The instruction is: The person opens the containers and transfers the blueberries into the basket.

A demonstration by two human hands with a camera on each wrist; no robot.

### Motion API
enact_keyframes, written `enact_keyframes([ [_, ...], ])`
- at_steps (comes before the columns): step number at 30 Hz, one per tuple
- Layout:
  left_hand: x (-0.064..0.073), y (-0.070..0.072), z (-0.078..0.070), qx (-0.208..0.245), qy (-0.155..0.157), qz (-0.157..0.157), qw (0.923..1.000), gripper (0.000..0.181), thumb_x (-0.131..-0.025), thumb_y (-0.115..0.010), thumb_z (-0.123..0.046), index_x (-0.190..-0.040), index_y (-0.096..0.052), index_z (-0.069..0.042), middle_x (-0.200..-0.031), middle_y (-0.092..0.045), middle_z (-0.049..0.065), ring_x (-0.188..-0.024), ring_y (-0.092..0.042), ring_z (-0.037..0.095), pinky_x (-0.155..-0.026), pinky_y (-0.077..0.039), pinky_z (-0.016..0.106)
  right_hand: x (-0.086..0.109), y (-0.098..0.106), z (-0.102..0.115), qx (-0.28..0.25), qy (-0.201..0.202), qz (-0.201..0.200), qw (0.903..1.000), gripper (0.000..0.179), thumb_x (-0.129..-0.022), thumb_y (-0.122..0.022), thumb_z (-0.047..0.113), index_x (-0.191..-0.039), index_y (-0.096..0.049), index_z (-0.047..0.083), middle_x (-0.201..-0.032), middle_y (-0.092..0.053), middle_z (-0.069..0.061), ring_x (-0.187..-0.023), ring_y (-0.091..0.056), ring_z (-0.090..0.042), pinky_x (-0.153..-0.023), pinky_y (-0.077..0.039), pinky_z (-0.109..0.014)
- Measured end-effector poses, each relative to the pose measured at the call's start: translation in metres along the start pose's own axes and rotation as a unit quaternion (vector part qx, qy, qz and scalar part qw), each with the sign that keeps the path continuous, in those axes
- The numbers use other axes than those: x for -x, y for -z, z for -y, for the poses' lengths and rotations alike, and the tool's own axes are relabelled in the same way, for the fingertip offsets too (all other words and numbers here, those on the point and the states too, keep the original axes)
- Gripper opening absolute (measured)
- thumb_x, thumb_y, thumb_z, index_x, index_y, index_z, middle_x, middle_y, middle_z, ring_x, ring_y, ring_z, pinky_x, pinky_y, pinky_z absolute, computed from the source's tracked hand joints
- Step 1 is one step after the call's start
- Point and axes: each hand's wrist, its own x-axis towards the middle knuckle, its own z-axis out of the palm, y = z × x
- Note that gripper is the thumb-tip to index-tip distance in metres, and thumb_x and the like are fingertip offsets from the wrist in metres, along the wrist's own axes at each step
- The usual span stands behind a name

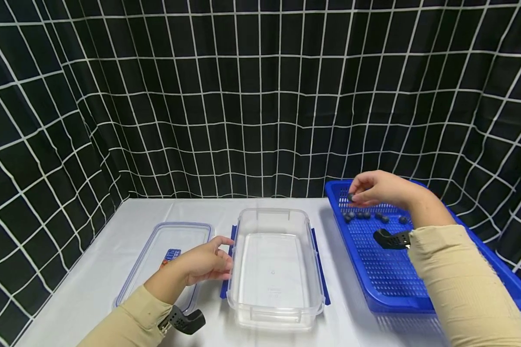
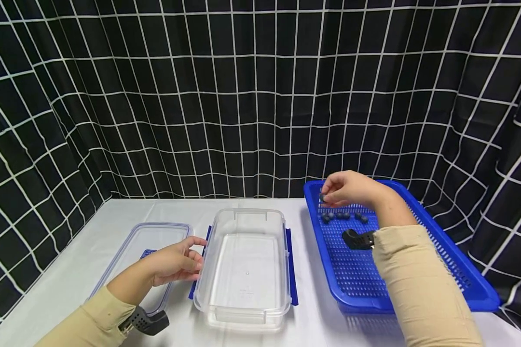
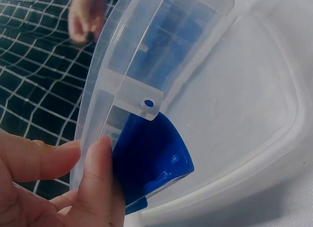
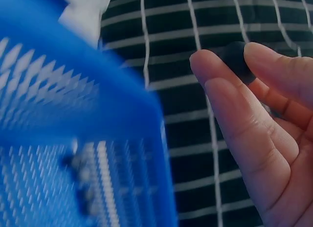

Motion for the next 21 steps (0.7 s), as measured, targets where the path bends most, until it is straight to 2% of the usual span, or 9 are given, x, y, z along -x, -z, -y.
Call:
enact_keyframes([
  [6,-0.003,0.000,0.001,0.001,0.004,-0.001,1.0000,0.057,-0.083,-0.050,0.011,-0.132,-0.030,-0.008,-0.088,-0.050,0.011,-0.072,-0.055,0.017,-0.069,-0.057,0.028,0.020,0.016,-0.046,-0.032,-0.020,-0.012,0.9992,0.025,-0.088,-0.058,0.010,-0.105,-0.051,-0.007,-0.097,-0.063,-0.017,-0.088,-0.064,-0.022,-0.075,-0.056,-0.033],
  [11,-0.004,0.000,0.001,0.003,0.004,0.001,1.0000,0.057,-0.083,-0.050,0.012,-0.132,-0.030,-0.007,-0.088,-0.050,0.011,-0.072,-0.056,0.017,-0.069,-0.057,0.029,0.032,0.024,-0.073,-0.046,-0.029,-0.028,0.9981,0.029,-0.090,-0.057,0.012,-0.108,-0.048,-0.009,-0.097,-0.062,-0.017,-0.088,-0.064,-0.021,-0.075,-0.056,-0.032],
  [15,-0.003,0.001,0.000,0.002,0.003,0.002,1.0000,0.057,-0.083,-0.050,0.011,-0.132,-0.030,-0.007,-0.089,-0.050,0.011,-0.073,-0.056,0.017,-0.070,-0.057,0.029,0.034,0.026,-0.091,-0.072,-0.036,-0.040,0.9959,0.028,-0.091,-0.054,0.009,-0.108,-0.046,-0.012,-0.097,-0.061,-0.017,-0.090,-0.064,-0.021,-0.079,-0.056,-0.033],
  [21,-0.001,0.003,0.001,-0.004,0.006,0.000,1.0000,0.058,-0.083,-0.052,0.009,-0.133,-0.029,-0.008,-0.088,-0.051,0.012,-0.073,-0.057,0.018,-0.070,-0.057,0.029,0.031,0.024,-0.108,-0.099,-0.050,-0.035,0.9932,0.026,-0.091,-0.053,0.006,-0.108,-0.047,-0.012,-0.096,-0.061,-0.015,-0.091,-0.064,-0.023,-0.080,-0.055,-0.034],
])
